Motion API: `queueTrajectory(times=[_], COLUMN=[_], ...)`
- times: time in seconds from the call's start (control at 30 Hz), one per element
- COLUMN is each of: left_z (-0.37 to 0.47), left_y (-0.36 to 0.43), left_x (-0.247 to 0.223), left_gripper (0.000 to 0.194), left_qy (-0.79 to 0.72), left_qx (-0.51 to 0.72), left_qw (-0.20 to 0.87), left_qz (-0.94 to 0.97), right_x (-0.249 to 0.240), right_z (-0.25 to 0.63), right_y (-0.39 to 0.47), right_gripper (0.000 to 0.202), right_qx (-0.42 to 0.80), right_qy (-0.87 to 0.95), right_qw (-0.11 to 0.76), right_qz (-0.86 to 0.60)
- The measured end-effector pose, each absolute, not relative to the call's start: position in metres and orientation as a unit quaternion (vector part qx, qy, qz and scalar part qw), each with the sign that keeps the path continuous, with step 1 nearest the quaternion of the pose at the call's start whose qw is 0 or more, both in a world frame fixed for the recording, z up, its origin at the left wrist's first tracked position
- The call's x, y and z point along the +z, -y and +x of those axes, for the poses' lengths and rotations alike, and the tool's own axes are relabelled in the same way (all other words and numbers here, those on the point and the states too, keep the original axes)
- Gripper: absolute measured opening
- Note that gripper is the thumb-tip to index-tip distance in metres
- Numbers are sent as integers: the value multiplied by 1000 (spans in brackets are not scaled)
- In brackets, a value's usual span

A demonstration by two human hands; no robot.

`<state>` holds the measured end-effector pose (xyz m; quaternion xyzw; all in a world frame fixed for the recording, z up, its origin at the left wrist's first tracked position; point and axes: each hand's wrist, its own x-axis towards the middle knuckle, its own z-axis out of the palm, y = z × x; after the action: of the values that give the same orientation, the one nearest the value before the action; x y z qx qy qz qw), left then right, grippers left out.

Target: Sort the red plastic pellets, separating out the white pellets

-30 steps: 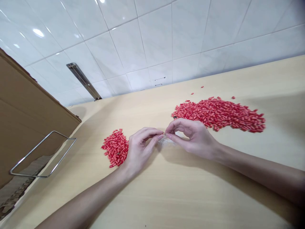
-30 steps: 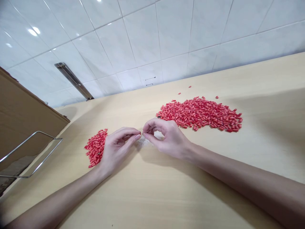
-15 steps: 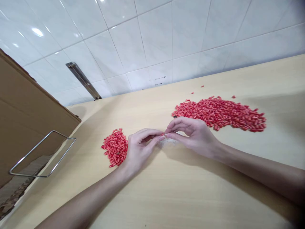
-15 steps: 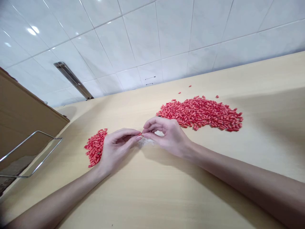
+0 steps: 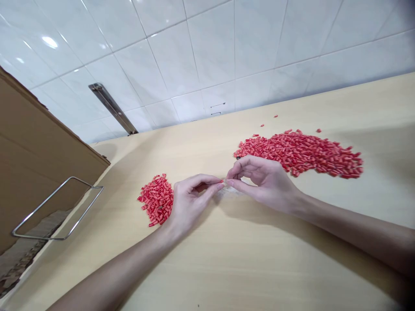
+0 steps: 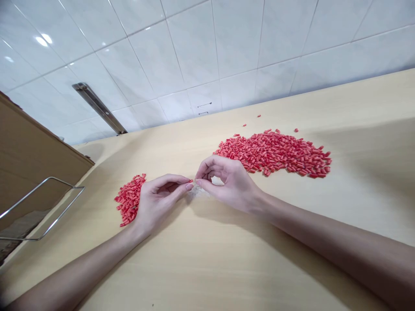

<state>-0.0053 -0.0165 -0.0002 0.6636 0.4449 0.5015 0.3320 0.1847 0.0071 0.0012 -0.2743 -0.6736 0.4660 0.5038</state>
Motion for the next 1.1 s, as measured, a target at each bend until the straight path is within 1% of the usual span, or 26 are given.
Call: queueTrajectory(times=[0.37,0.53,0.6,0.67,0.7,0.77,0.87,0.93,1.0,1.07,1.1], left_z=[-8,-7,-7,-6,-6,-6,-6,-8,-15,-26,-33], left_y=[16,16,15,14,14,14,14,14,12,9,8], left_x=[-3,-2,-3,-3,-3,-4,-2,4,19,40,51], left_gripper=[7,9,18,26,27,22,13,12,14,14,12], left_qy=[-429,-431,-434,-435,-435,-434,-433,-430,-433,-453,-468], left_qx=[490,486,495,513,522,537,554,566,563,516,467], left_qw=[349,344,342,328,315,282,248,232,202,156,137], left_qz=[674,678,670,663,662,666,667,664,674,710,737], right_x=[0,1,1,1,0,-2,-5,-5,-3,-2,-2], right_z=[185,184,184,185,187,190,194,194,192,189,188], right_y=[-5,-4,-7,-12,-16,-24,-32,-30,-24,-15,-11], right_gripper=[17,16,16,15,15,15,19,19,12,5,5], right_qx=[479,462,428,371,339,298,278,253,218,178,157], right_qy=[675,687,679,640,607,541,508,533,602,715,765], right_qw=[487,483,514,576,608,646,653,644,608,525,487], right_qz=[-280,-285,-301,-348,-383,-448,-488,-487,-469,-427,-392])
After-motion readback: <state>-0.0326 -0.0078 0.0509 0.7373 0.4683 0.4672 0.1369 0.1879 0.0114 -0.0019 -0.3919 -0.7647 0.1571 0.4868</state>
